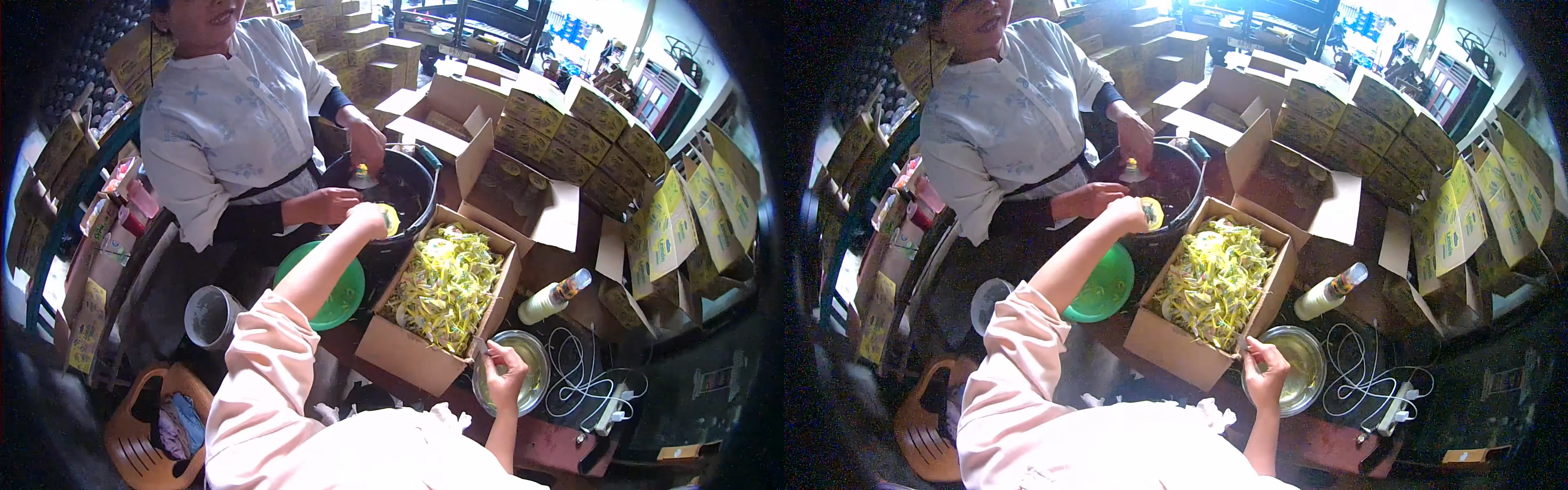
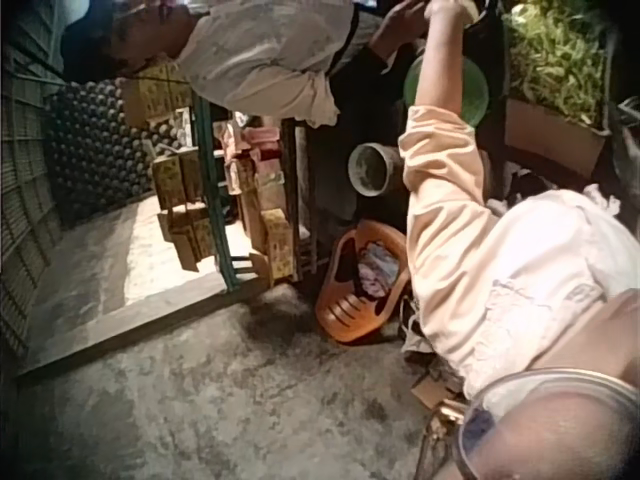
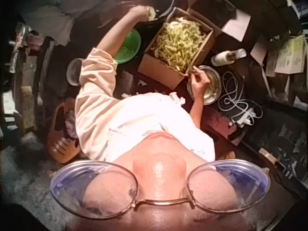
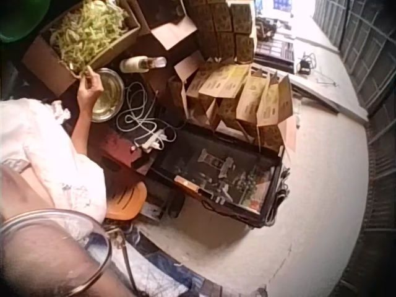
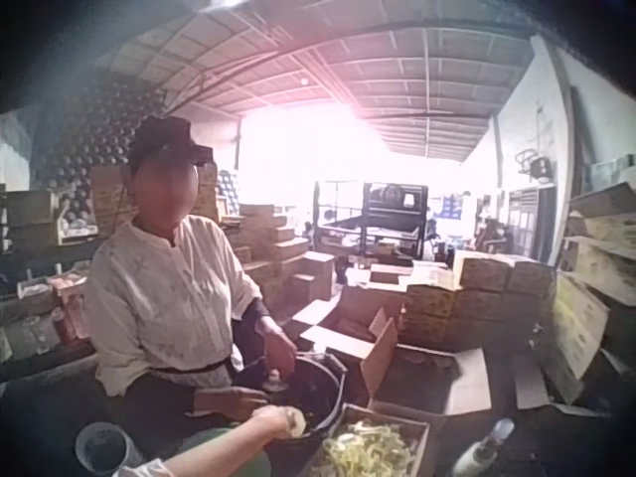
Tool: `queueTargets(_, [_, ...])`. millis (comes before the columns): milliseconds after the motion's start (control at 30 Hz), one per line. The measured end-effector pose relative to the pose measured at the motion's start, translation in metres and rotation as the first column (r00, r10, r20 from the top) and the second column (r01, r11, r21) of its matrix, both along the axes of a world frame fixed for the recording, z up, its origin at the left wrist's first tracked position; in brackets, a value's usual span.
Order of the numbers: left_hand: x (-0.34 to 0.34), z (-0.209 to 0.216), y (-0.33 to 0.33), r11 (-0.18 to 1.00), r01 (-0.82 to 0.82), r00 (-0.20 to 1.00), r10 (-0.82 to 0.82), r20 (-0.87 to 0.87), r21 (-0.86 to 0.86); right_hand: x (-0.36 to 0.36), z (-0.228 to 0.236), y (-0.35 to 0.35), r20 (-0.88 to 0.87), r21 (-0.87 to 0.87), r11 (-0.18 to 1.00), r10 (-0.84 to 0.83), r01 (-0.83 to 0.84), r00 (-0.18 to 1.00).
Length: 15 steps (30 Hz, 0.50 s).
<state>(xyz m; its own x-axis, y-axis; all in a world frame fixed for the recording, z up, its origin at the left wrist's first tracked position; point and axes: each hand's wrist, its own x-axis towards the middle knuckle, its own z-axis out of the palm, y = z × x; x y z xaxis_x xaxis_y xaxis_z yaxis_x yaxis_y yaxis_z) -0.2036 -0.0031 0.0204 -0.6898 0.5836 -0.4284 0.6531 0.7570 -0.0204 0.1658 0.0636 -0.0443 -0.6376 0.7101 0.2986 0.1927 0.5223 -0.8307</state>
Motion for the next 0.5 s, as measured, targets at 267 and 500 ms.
queueTargets(267, [0.014,0.001,-0.004,0.998,-0.003,0.993,0.01,-0.115,0.064,0.001,-0.006,-0.006,-0.049,0.018,1.0,0.025,-0.025,0.998])
queueTargets(500, [0.019,0.005,-0.004,0.987,-0.074,0.988,0.091,-0.122,0.14,0.01,-0.008,-0.004,-0.017,0.01,1.0,0.016,-0.016,1.0])
